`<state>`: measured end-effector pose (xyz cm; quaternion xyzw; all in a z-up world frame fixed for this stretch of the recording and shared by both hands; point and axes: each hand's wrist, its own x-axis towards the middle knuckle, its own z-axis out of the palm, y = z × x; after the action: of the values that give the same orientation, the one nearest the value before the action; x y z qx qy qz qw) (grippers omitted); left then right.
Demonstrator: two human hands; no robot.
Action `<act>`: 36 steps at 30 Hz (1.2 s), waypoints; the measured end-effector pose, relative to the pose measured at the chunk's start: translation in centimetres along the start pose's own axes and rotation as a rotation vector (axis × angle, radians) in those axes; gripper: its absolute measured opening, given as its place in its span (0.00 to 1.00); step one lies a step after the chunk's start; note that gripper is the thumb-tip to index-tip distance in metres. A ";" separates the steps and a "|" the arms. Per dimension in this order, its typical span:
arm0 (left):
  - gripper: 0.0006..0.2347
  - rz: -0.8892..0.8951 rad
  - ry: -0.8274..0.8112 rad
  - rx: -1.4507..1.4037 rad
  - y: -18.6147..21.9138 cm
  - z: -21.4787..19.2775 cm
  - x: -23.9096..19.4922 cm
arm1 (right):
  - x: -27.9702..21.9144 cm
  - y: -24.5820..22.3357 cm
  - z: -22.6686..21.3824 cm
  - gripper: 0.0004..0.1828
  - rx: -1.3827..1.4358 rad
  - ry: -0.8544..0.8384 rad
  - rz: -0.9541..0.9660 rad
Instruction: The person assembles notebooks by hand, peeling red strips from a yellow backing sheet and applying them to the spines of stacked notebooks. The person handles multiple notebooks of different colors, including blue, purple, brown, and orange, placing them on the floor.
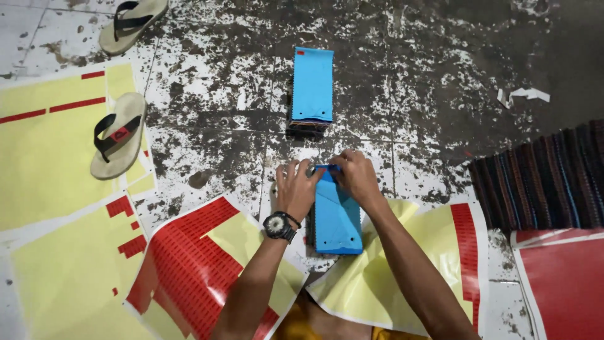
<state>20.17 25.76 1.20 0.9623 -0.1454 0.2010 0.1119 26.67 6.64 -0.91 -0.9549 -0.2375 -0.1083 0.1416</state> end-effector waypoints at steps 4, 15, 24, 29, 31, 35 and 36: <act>0.14 -0.102 -0.031 -0.275 -0.7 0.2 -0.1 | -0.5 -0.2 -1.3 0.07 -0.066 0.117 -0.134; 0.21 -0.436 0.139 -1.112 -1.3 1.7 -0.3 | -3.1 -0.2 -1.5 0.04 -0.115 0.206 -0.300; 0.25 -0.381 0.072 -1.260 -1.2 1.0 0.2 | -0.9 -3.1 -6.8 0.12 0.683 -0.188 0.181; 0.25 -0.339 0.072 -1.301 -1.1 1.3 0.2 | 0.2 -3.6 -6.4 0.10 0.721 -0.186 0.257; 0.25 -0.326 0.076 -1.313 -1.0 1.5 0.2 | 0.3 -3.7 -6.4 0.08 0.737 -0.201 0.256; 0.25 -0.314 0.059 -1.317 -1.1 1.6 0.3 | 0.2 -3.2 -5.4 0.06 0.739 -0.219 0.235; 0.24 -0.307 0.042 -1.293 -1.1 1.5 0.3 | 0.1 -3.0 -5.0 0.06 0.722 -0.220 0.238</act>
<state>21.31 26.30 -0.22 0.7070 -0.0958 0.0740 0.6967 24.65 7.59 4.45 -0.8703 -0.1618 0.1024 0.4537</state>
